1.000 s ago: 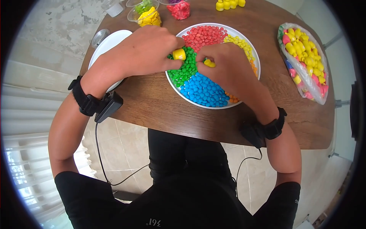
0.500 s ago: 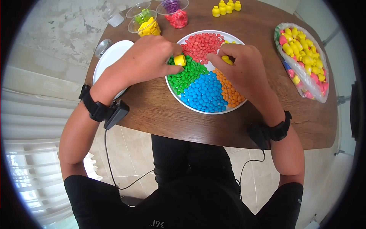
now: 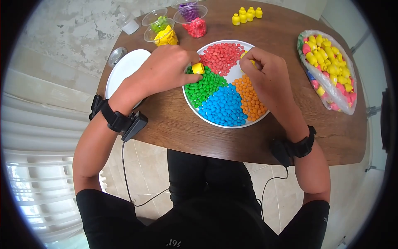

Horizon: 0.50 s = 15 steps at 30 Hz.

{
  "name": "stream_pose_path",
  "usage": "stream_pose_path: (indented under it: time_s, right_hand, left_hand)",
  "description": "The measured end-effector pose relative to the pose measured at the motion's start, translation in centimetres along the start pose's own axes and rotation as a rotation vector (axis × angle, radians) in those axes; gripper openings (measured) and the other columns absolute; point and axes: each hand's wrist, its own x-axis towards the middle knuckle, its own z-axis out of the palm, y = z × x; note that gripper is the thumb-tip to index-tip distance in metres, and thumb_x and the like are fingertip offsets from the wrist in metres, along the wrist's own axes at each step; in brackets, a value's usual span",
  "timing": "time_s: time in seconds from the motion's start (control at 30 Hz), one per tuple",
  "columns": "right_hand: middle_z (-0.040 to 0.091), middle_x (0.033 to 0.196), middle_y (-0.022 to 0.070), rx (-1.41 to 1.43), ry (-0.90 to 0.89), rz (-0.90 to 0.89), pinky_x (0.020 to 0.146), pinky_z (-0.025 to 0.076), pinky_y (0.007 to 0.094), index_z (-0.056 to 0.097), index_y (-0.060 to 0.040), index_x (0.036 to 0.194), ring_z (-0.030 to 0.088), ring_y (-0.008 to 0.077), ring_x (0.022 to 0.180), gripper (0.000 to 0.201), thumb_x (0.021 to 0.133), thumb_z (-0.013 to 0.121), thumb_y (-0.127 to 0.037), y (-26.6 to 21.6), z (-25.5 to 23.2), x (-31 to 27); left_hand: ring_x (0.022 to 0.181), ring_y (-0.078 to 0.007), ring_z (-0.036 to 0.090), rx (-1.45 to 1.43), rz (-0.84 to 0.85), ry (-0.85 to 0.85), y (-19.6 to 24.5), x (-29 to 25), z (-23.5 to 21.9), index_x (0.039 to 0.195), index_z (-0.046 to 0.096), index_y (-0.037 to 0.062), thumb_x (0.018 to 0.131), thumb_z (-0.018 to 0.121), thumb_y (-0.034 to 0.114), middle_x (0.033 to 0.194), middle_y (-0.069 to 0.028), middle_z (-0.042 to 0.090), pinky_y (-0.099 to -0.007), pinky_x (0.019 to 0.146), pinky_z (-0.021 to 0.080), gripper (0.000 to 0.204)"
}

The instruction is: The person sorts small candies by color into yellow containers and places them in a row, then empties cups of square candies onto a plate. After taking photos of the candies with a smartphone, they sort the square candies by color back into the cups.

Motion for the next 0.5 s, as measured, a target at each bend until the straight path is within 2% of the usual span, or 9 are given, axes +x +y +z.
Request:
stream_pose_path:
  time_s: [0.03,0.23,0.33,0.5]
  right_hand:
    - [0.055,0.06,0.0142,0.011,-0.003,0.059,0.056,0.044,0.0406,0.07,-0.0014,0.085,0.054,0.0282,0.051,0.019,0.091,0.074,-0.019,0.0,0.0,0.0]
    - [0.052,0.058,0.0126,0.039,-0.034,0.149,0.054,0.041,0.0398,0.067,-0.0007,0.083,0.051,0.0246,0.05,0.027,0.092,0.077,-0.024,0.1,0.1,-0.1]
    - [0.05,0.057,0.0116,-0.019,0.009,0.077,0.053,0.041,0.0401,0.066,-0.0018,0.082,0.05,0.0246,0.05,0.026,0.091,0.078,-0.024,0.0,0.1,-0.1]
    - [0.05,0.058,0.0115,-0.04,0.017,0.069,0.053,0.041,0.0406,0.066,-0.0027,0.083,0.051,0.0248,0.05,0.024,0.09,0.077,-0.022,0.1,0.3,-0.2]
  left_hand:
    - [0.071,-0.033,0.067,-0.008,-0.013,0.006,0.0,0.1,-0.2,0.097,0.075,0.0032,0.082,0.083,0.026,0.076,-0.0142,0.069,-0.0432,0.069,0.053,0.028]
    - [0.066,-0.0303,0.065,-0.038,-0.083,-0.039,-0.2,-0.8,-0.9,0.093,0.074,0.0035,0.082,0.084,0.027,0.069,-0.0124,0.065,-0.0416,0.063,0.049,0.027]
    - [0.064,-0.0285,0.064,-0.05,-0.105,-0.033,-0.2,-1.5,-0.7,0.092,0.074,0.0036,0.082,0.084,0.026,0.067,-0.0113,0.064,-0.0401,0.062,0.048,0.027]
    - [0.063,-0.0279,0.064,-0.107,-0.109,0.038,0.1,-2.1,-0.9,0.092,0.074,0.0032,0.081,0.085,0.025,0.069,-0.0113,0.065,-0.0389,0.062,0.049,0.027]
